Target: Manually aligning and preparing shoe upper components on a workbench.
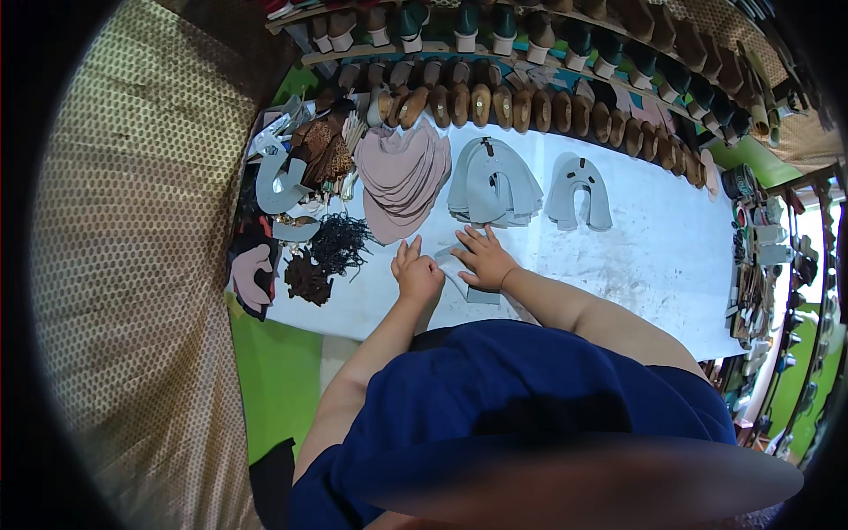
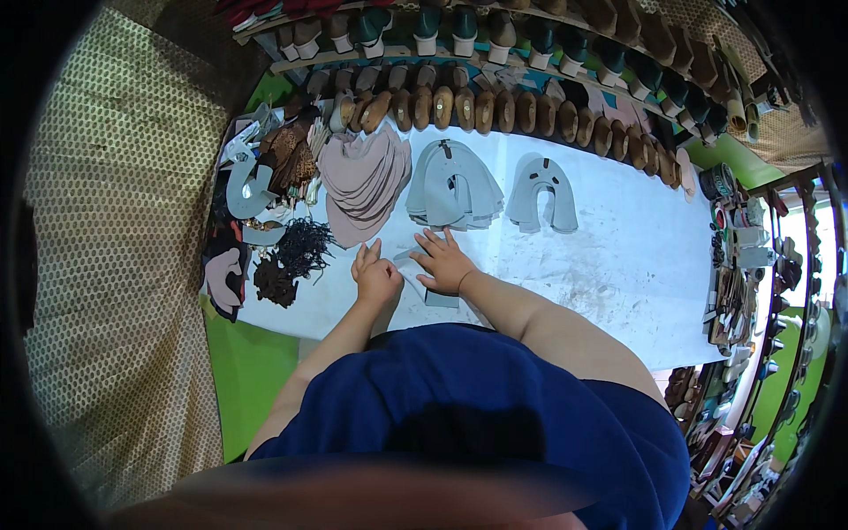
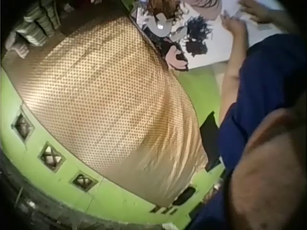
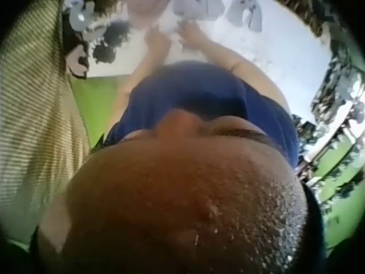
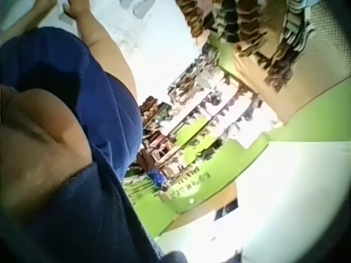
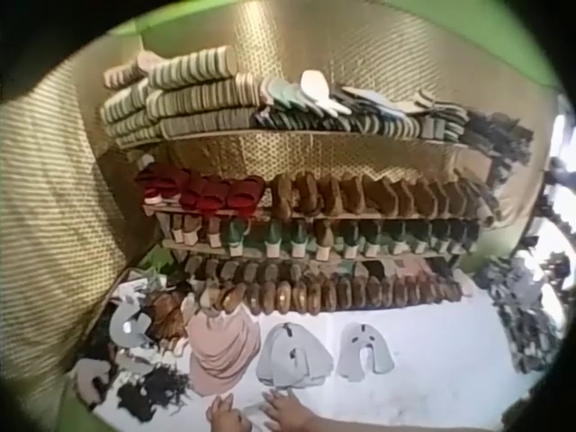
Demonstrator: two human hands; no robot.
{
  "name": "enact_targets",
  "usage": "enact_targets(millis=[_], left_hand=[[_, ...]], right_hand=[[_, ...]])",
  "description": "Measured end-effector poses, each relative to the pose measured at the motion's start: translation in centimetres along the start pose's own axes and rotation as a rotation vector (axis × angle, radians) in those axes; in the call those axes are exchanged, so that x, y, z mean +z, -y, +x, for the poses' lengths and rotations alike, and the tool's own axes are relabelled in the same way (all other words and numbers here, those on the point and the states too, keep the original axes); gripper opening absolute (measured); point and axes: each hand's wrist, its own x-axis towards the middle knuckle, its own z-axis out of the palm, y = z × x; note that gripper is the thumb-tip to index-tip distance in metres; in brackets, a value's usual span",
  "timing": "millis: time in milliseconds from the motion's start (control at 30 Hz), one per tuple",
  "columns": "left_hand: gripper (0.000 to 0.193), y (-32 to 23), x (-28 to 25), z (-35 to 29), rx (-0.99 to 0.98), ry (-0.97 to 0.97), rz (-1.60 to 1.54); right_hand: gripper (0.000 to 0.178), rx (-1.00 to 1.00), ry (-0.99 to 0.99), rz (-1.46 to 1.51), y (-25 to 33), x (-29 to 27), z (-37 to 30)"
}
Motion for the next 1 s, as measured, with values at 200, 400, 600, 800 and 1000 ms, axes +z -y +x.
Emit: enact_targets(millis=[200,400,600,800,1000], left_hand=[[0.005,-0.1,-0.3,-0.3,0.011,-0.019,0.022],[0.004,0.3,-0.4,-0.5,0.003,-0.018,-0.032],[0.006,0.2,-1.0,-1.3,0.006,-0.023,-0.104],[0.007,-0.5,-1.8,-1.5,0.0,-0.04,-0.149],[0.006,0.2,-1.3,-1.1,-0.017,-0.01,-0.06]], right_hand=[[0.056,0.001,0.017,-0.008,0.0,-0.1,0.0],[0.055,-0.003,0.017,-0.009,0.0,-0.2,0.0],[0.055,-0.009,0.009,-0.009,0.0,-0.2,0.0],[0.056,-0.004,0.014,-0.001,-0.1,-0.2,0.0],[0.055,0.0,0.03,0.002,0.0,-0.2,0.1]])
